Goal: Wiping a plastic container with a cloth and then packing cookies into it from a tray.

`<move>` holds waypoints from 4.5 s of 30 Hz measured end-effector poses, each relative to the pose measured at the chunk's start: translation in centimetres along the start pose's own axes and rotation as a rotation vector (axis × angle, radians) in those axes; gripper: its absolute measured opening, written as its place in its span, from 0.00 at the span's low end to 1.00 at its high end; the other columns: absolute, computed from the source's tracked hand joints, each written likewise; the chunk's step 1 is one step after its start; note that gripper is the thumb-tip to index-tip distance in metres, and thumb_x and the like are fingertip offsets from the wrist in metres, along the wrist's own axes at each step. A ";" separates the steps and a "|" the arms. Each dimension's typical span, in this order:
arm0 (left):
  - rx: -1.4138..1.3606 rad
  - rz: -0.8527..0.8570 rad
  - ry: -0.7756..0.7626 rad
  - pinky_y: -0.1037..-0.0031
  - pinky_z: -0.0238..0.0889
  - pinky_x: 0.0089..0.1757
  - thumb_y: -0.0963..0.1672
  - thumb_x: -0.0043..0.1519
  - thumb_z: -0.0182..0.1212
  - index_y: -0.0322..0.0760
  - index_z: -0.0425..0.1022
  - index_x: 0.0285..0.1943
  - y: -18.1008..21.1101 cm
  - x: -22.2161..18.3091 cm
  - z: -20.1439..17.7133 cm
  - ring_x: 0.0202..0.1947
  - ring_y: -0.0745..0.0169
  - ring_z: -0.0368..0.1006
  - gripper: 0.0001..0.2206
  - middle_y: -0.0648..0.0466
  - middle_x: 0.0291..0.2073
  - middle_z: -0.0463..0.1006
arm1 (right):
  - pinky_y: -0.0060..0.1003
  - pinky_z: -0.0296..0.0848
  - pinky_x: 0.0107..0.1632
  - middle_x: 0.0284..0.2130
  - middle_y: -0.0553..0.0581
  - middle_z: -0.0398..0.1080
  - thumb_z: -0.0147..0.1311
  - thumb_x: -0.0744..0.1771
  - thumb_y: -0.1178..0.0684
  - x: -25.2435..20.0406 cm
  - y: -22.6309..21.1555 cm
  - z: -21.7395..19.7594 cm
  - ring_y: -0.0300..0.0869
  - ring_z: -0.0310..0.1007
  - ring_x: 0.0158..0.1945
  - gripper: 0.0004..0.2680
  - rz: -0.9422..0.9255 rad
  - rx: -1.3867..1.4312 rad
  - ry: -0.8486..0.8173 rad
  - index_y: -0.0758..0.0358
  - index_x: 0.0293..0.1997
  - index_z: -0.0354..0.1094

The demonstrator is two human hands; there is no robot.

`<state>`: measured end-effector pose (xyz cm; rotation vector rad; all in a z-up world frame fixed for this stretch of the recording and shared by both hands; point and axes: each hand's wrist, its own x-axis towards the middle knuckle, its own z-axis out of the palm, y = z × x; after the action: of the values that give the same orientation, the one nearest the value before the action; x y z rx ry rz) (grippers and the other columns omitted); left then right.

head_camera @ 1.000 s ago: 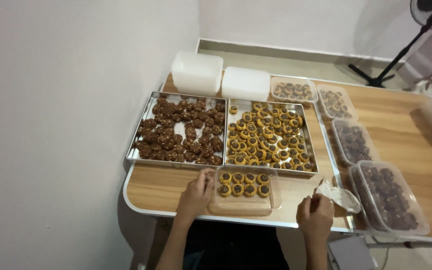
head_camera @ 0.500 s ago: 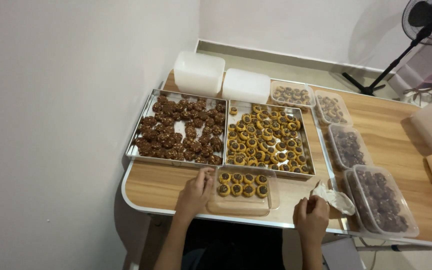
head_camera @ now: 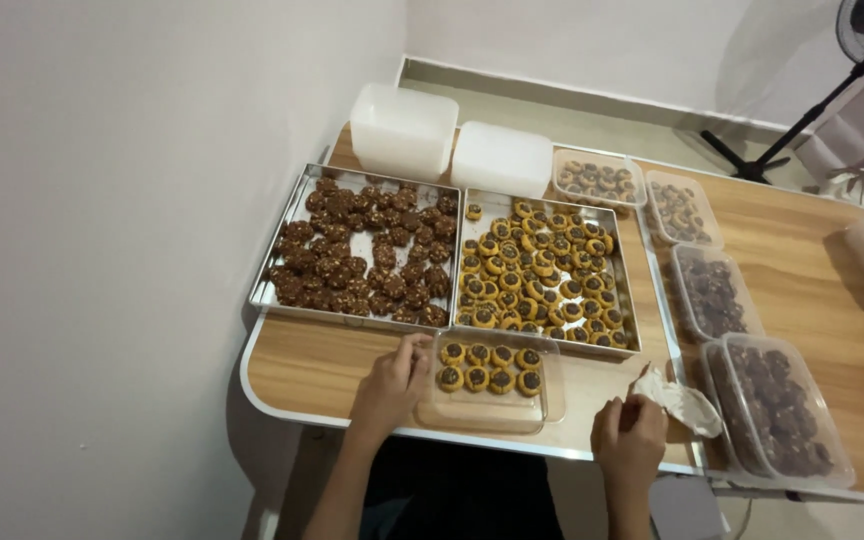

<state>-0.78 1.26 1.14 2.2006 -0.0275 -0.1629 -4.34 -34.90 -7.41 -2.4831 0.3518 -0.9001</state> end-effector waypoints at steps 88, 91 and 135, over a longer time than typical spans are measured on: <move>0.006 0.207 0.078 0.62 0.72 0.32 0.51 0.68 0.40 0.39 0.69 0.60 -2.0 1.5 1.5 0.45 0.55 0.78 0.19 0.53 0.49 0.81 | 0.43 0.62 0.49 0.32 0.47 0.75 0.57 0.65 0.36 4.9 -10.4 -0.9 0.49 0.71 0.39 0.15 -0.366 -0.427 -0.987 0.51 0.46 0.62; 0.012 0.097 -0.001 0.63 0.69 0.30 0.52 0.68 0.39 0.47 0.66 0.64 -1.7 1.5 1.4 0.37 0.57 0.79 0.20 0.59 0.45 0.81 | 0.42 0.61 0.53 0.27 0.53 0.74 0.57 0.64 0.33 4.8 -10.4 -0.7 0.50 0.70 0.41 0.17 -0.333 -0.504 -1.008 0.53 0.45 0.61; 0.016 0.114 0.006 0.63 0.71 0.29 0.52 0.68 0.39 0.44 0.65 0.63 -1.5 1.5 1.3 0.39 0.59 0.80 0.19 0.58 0.48 0.81 | 0.45 0.62 0.53 0.33 0.48 0.75 0.53 0.68 0.39 5.6 -11.3 -2.7 0.48 0.72 0.36 0.11 -0.233 -0.300 -0.810 0.54 0.42 0.66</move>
<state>0.45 0.98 -1.00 2.2083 -0.1513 -0.0923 -1.02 -28.35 3.13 -2.9458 -0.0920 0.1497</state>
